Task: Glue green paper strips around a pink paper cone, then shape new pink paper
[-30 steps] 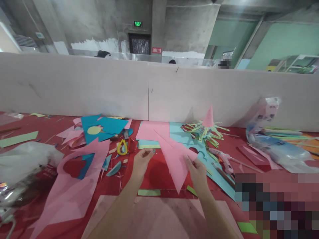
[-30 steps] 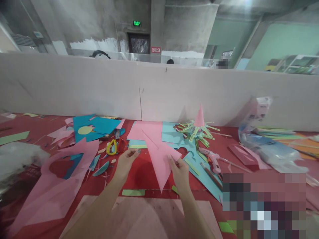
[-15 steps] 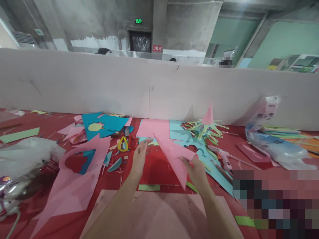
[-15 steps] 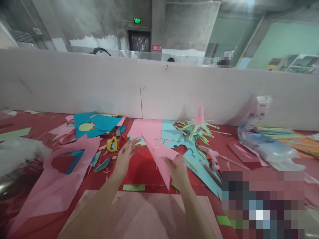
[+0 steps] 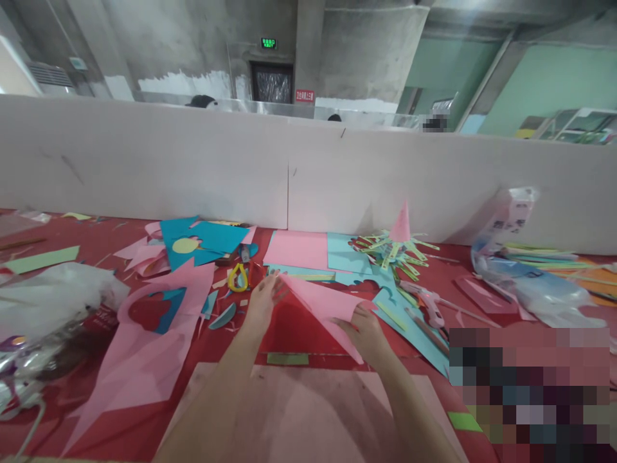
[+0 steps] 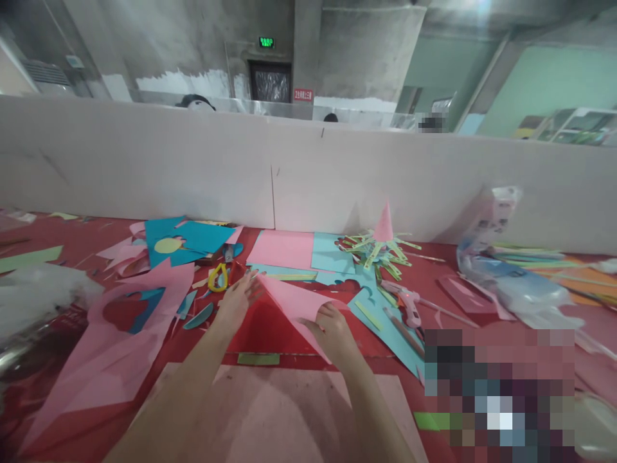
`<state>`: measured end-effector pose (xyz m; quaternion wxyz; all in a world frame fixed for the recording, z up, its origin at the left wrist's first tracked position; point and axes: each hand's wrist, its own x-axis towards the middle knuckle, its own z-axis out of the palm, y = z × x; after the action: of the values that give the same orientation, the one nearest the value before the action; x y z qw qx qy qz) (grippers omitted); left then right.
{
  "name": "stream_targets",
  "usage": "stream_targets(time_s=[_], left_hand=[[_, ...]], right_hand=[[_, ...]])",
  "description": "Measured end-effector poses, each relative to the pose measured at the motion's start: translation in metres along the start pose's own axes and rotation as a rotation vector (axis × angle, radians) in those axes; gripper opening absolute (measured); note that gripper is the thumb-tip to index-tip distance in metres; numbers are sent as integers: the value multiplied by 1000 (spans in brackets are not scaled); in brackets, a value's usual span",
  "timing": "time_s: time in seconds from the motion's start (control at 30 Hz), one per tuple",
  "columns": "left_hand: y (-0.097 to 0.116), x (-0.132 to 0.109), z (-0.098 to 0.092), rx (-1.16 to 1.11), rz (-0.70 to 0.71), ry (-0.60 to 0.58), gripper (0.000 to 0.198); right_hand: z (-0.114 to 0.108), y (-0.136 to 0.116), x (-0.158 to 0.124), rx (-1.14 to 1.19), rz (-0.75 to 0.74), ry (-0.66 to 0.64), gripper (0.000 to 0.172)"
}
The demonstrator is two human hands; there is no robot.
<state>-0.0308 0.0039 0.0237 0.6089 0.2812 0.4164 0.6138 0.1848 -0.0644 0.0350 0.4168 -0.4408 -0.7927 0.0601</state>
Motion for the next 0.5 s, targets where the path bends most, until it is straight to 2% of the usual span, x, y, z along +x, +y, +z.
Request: stream_targets(time_s=[0.2,0.33,0.5], left_hand=[[-3,5,-4,-3,-51,4,19],[-1,7,-6,-10,-50,32,16],[3,6,-7,-13,-39,39,17]], right_hand=[[2,-2,1,111,-73,39,18],[0,-5,0,148,-26,33,13],[-6,-13,0,200,65,-49,18]])
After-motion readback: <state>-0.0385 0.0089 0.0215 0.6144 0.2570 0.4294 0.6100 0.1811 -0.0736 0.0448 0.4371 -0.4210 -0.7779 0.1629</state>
